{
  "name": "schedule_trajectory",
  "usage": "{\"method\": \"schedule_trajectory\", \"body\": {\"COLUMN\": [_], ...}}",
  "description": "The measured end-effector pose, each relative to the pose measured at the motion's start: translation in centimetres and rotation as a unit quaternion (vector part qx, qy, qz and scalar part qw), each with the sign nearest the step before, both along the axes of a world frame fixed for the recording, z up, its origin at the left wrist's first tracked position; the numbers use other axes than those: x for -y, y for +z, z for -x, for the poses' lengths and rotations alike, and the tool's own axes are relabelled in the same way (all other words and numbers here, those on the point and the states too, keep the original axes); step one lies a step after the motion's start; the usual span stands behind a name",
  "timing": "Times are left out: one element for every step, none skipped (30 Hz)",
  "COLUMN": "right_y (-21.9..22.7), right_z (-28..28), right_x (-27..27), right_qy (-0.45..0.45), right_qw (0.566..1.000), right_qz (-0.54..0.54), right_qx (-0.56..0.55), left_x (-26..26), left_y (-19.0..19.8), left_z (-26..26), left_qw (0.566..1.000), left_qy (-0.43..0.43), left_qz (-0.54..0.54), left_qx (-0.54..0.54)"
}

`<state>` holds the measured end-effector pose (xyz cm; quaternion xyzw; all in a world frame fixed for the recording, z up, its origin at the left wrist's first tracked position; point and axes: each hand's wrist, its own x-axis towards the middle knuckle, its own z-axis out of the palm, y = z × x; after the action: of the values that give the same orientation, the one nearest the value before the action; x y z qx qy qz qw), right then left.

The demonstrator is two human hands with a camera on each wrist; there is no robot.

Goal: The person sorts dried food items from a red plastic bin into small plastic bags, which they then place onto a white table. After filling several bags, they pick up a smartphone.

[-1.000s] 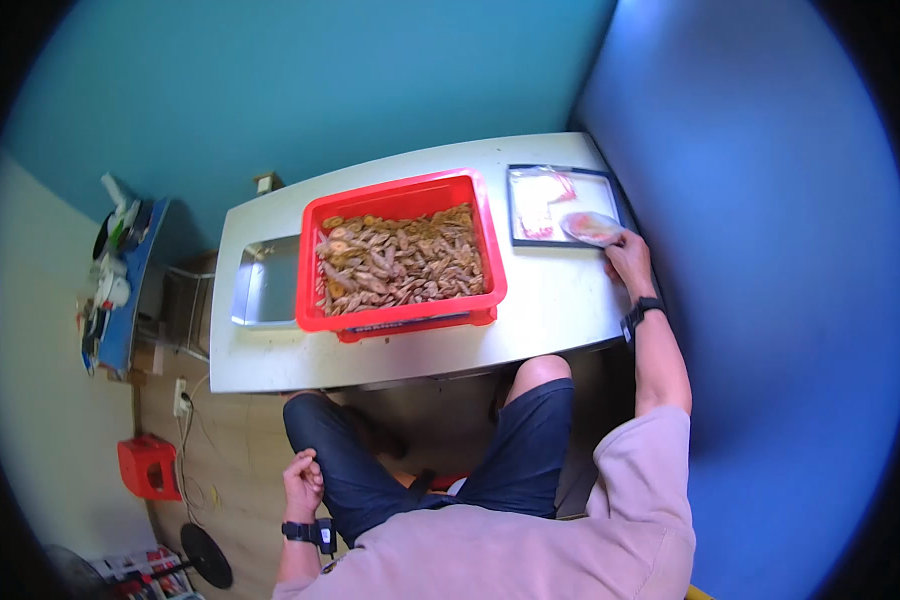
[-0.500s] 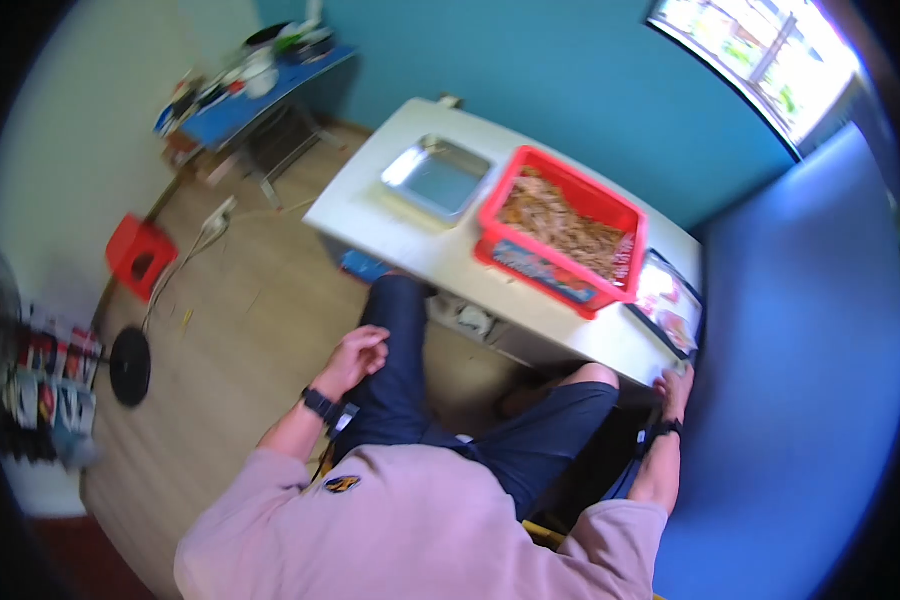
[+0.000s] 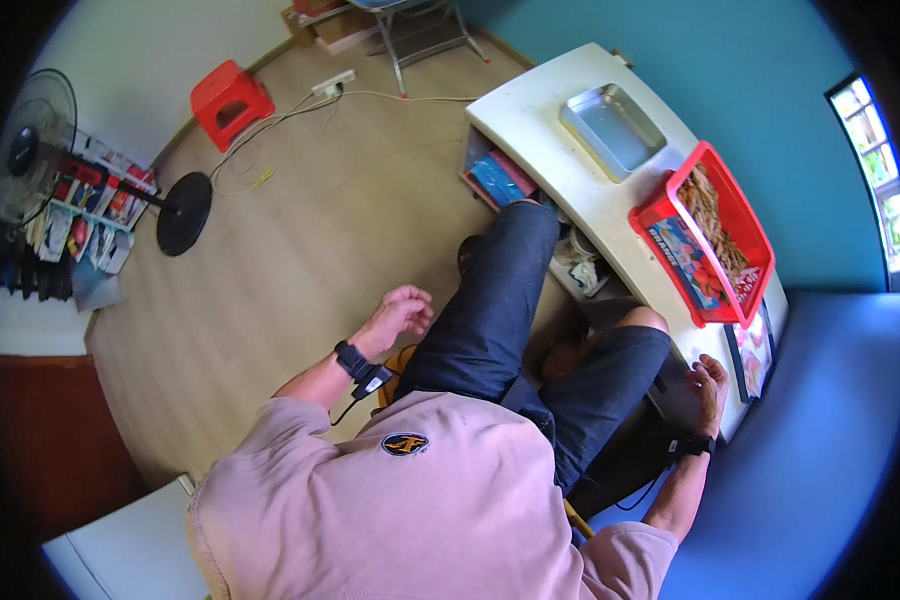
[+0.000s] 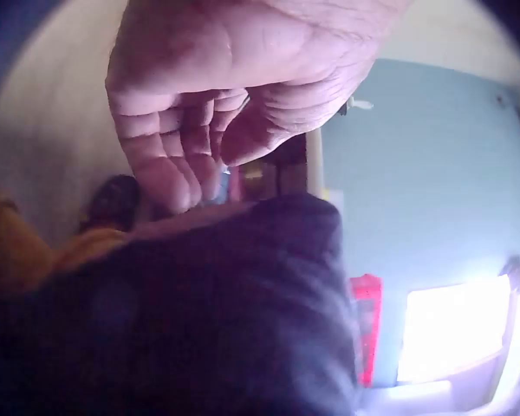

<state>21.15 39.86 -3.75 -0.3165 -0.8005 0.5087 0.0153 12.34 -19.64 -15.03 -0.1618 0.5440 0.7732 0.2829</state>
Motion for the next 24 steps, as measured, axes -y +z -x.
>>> {"method": "schedule_trajectory", "body": {"right_y": [0.4,-0.2,-0.8,-1.1,-1.3,-1.5,-1.8,-2.1,-2.6,-3.6,-4.1,-3.8,-3.7,-4.4,-5.0,-5.6,-6.2,-6.5,-6.9,-7.3,-7.4,-7.6,-7.6,-7.6], "right_z": [1.1,2.0,3.0,3.8,4.7,5.6,6.5,7.1,7.7,8.3,8.8,9.2,9.4,9.6,9.6,9.6,9.6,9.5,9.3,9.2,9.0,8.9,8.7,8.7], "right_x": [1.0,0.8,0.4,0.8,1.5,2.1,2.5,2.8,2.9,2.9,2.8,3.7,4.2,4.1,3.8,3.2,2.6,2.5,2.4,2.5,2.6,2.7,2.7,2.8], "right_qy": [0.02,0.04,0.06,0.07,0.091,0.113,0.123,0.151,0.179,0.19,0.199,0.17,0.14,0.12,0.125,0.108,0.091,0.096,0.098,0.104,0.108,0.105,0.106,0.102], "right_qw": [1.0,0.999,0.998,0.997,0.995,0.991,0.99,0.986,0.981,0.977,0.975,0.982,0.987,0.988,0.987,0.989,0.99,0.987,0.987,0.984,0.981,0.98,0.98,0.981], "right_qz": [0.001,-0.002,-0.006,0.0,-0.004,-0.007,0.001,-0.011,-0.024,0.008,0.014,0.019,0.023,0.041,0.046,0.053,0.059,0.055,0.06,0.049,0.036,0.028,0.028,0.02], "right_qx": [-0.015,-0.017,-0.019,-0.014,-0.04,-0.068,-0.065,-0.066,-0.068,-0.096,-0.094,-0.085,-0.074,-0.088,-0.086,-0.089,-0.092,-0.112,-0.113,-0.134,-0.155,-0.164,-0.166,-0.166], "left_x": [1.5,2.8,4.6,5.3,5.4,5.9,6.1,6.1,5.4,4.8,4.4,4.2,4.3,4.0,3.6,3.0,2.3,2.1,2.1,2.3,2.4,2.0,1.8,2.2], "left_y": [-1.1,-1.4,-4.0,-3.4,-3.2,-2.9,-3.7,-4.5,-3.1,-3.7,-4.6,-4.9,-5.0,-4.9,-4.7,-4.6,-4.5,-4.2,-3.8,-3.3,-2.9,-1.3,-2.1,-3.7], "left_z": [-1.7,-3.6,-5.8,-7.8,-10.3,-12.2,-14.6,-16.7,-17.6,-19.2,-20.4,-20.6,-20.9,-21.2,-21.3,-21.2,-21.1,-20.8,-20.4,-19.8,-18.9,-17.5,-17.7,-18.4], "left_qw": [0.998,0.99,0.98,0.958,0.96,0.953,0.955,0.956,0.947,0.961,0.967,0.966,0.957,0.943,0.941,0.932,0.919,0.918,0.919,0.92,0.92,0.913,0.913,0.919], "left_qy": [-0.01,-0.037,-0.081,-0.136,-0.119,-0.178,-0.188,-0.198,-0.215,-0.141,-0.066,-0.057,-0.018,0.021,0.026,0.091,0.155,0.16,0.187,0.212,0.235,0.232,0.233,0.229], "left_qz": [0.061,0.133,0.179,0.251,0.252,0.238,0.223,0.206,0.22,0.202,0.183,0.186,0.18,0.172,0.174,0.191,0.206,0.208,0.179,0.149,0.119,0.135,0.135,0.165], "left_qx": [-0.004,0.002,-0.037,0.0,0.027,0.05,0.061,0.072,0.089,0.127,0.163,0.168,0.227,0.285,0.288,0.294,0.298,0.297,0.296,0.294,0.29,0.308,0.307,0.275]}}
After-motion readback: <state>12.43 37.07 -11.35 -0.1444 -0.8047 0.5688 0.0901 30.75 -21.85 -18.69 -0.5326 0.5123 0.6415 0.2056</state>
